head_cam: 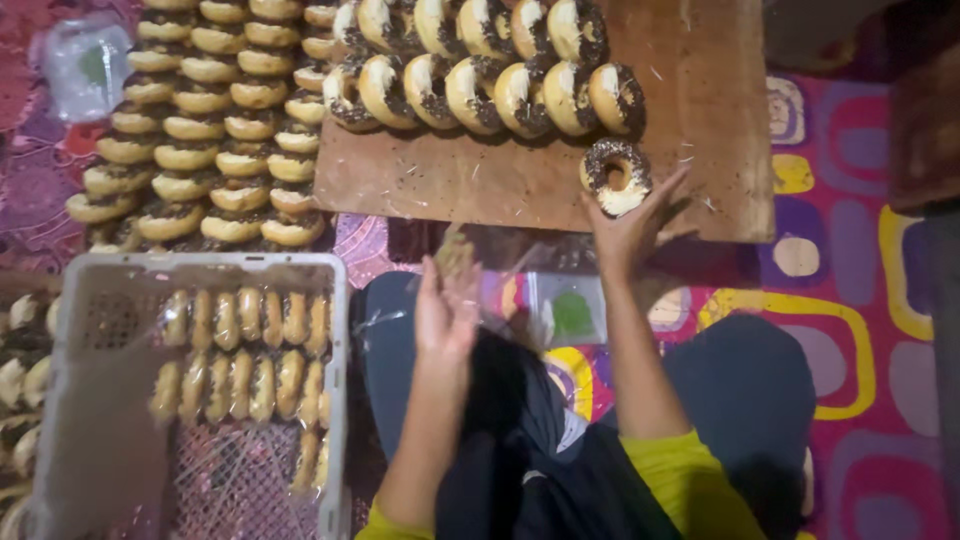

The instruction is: The person sits on the floor and repeatedly picks donuts from a wooden board, places them into clear plastic bags, and sets the bags into a white crate. Later, the person uses a grater to sprinkle a white topping onto the donuts on the board.

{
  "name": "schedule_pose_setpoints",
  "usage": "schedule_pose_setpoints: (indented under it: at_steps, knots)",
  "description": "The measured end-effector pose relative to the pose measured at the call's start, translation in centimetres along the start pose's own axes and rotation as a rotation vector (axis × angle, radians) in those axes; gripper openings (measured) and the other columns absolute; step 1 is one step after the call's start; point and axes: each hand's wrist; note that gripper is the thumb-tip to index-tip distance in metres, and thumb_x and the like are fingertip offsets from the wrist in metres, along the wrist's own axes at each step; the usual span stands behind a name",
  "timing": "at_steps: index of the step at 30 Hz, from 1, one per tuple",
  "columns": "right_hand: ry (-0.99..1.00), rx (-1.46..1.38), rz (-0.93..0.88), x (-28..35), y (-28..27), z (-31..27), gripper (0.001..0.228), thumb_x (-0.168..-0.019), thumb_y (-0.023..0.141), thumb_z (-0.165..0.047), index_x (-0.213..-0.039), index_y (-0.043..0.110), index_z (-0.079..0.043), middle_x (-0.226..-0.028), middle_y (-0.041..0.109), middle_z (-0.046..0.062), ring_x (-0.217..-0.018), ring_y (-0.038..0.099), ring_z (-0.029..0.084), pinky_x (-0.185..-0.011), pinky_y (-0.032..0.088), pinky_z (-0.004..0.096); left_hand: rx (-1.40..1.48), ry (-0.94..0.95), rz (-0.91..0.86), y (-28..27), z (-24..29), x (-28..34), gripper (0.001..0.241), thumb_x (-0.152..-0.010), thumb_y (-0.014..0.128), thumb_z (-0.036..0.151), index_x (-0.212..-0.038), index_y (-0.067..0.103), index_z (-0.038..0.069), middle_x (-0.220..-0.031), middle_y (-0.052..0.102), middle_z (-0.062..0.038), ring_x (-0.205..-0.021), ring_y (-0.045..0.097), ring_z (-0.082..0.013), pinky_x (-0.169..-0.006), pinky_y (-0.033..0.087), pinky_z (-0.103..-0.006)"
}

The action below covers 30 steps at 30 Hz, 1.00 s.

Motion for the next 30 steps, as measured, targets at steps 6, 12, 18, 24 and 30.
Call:
schedule_pose_setpoints:
  at_steps: [6,12,18,24,30]
  knots:
    - [-0.214,-0.814,-0.340,5.0,-9.8,-0.5,0.145,-0.074,0.095,-0.022,-0.166,-0.016,-0.006,-0.174,0.024,0.024,-0.145,0.049,0.038,-0.123,0.043,0.046,0.165,-0.120,-0.047,0.3,-1.4,-1.5,0.059,-0.106,0.058,0.049,-0.139,0.057,0.001,-0.127,0.070,-0.016,-0.117,0.064,-0.0328,-0.083,0.053,-0.0301]
    - [-0.512,-0.405,-0.317,10.4,-16.0,1.0,0.145,-0.065,0.096,-0.023,-0.164,-0.009,-0.007,-0.142,0.060,0.016,-0.147,0.048,0.033,-0.127,0.019,0.054,-0.038,-0.030,0.075,5.3,-5.3,2.6,0.054,-0.102,0.057,0.043,-0.136,0.056,0.001,-0.125,0.068,-0.018,-0.112,0.065,-0.0335,-0.092,0.059,-0.0405]
    - [-0.491,-0.117,-0.265,9.1,-15.5,-2.4,0.136,-0.068,0.095,-0.036,-0.163,0.001,-0.011,-0.145,0.057,0.017,-0.154,0.039,0.031,-0.120,-0.018,0.061,-0.217,-0.030,-0.059,12.6,-10.4,8.9,0.041,-0.096,0.060,0.018,-0.136,0.055,0.008,-0.128,0.065,-0.011,-0.114,0.066,-0.0248,-0.093,0.058,-0.0414]
    - [-0.498,-0.139,-0.289,8.9,-18.3,-2.7,0.122,-0.076,0.090,-0.040,-0.162,0.012,-0.001,-0.152,0.055,0.012,-0.153,0.034,0.032,-0.120,-0.003,0.072,-0.104,-0.274,-0.054,9.8,-12.1,6.8,0.036,-0.100,0.062,0.019,-0.133,0.058,0.004,-0.121,0.069,-0.014,-0.109,0.068,-0.0261,-0.094,0.059,-0.0409]
    - [-0.724,-0.304,-0.226,7.2,-19.4,0.3,0.064,-0.089,0.077,-0.032,-0.141,0.048,-0.009,-0.131,0.059,0.022,-0.128,0.050,0.041,-0.108,0.039,0.053,-0.324,-0.419,-0.244,6.2,-10.4,5.5,0.042,-0.103,0.062,0.022,-0.141,0.048,0.013,-0.127,0.067,-0.009,-0.109,0.070,-0.0302,-0.093,0.058,-0.0462]
Point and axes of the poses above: each hand's wrist, its own x-axis away from the middle knuckle, its own y-axis out of the palm, z = x × y
